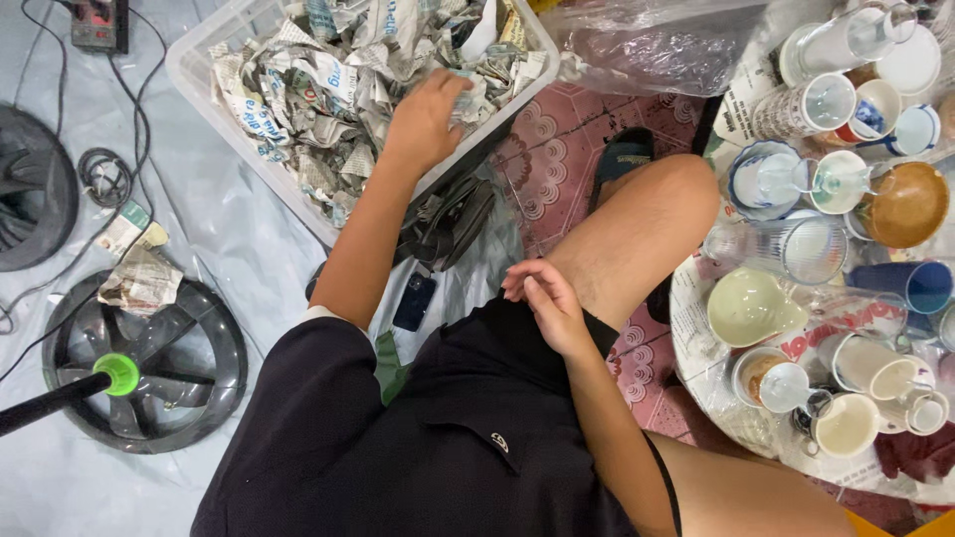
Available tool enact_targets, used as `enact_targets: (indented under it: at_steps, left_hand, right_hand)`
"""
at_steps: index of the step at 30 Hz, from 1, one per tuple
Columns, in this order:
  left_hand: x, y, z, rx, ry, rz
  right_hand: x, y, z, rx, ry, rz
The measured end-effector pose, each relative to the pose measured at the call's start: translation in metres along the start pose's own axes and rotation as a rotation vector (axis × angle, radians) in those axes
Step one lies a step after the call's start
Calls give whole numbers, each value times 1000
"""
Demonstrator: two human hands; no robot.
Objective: The person sits on the floor and wraps individual ceramic cups and bowls with newspaper. They unfold newspaper sheets, place a ceramic item on the paper, fold the paper around the item, and set the wrapped item aside. The process is repeated for multiple items.
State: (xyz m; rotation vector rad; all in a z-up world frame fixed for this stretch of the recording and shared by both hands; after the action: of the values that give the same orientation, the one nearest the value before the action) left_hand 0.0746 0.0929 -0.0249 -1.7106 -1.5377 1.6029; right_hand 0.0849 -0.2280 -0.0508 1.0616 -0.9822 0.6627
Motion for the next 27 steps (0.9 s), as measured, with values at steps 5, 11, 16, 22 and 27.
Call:
enact_targets:
  at_steps: [5, 11, 16, 22, 27]
  left_hand:
    - [11, 20, -1, -37, 76, -27]
    - [27, 32, 1, -183, 17, 60]
    - [25, 17, -1, -323, -83, 127]
    - [9, -9, 3, -556, -63, 240]
    - [14, -7, 2, -580, -113, 400]
  right_hand:
    - [-3, -3, 1, -17, 11, 6]
    - [-1, 0, -1, -22, 11, 48]
    - [3, 3, 0, -19, 18, 66]
    - [8, 4, 0, -20, 22, 76]
    - [6, 4, -1, -22, 24, 67]
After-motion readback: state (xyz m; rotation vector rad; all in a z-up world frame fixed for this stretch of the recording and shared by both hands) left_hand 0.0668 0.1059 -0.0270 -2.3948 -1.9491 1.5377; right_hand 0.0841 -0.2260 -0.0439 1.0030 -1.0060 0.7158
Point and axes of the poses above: each hand's wrist, its own z-axis away from the middle knuckle, its own y-axis out of the palm, x = y × z, the point moved 5 cm from there along -z, towards the middle knuckle, and after that the axes turned 4 degrees about y, right-handed, at the moved point
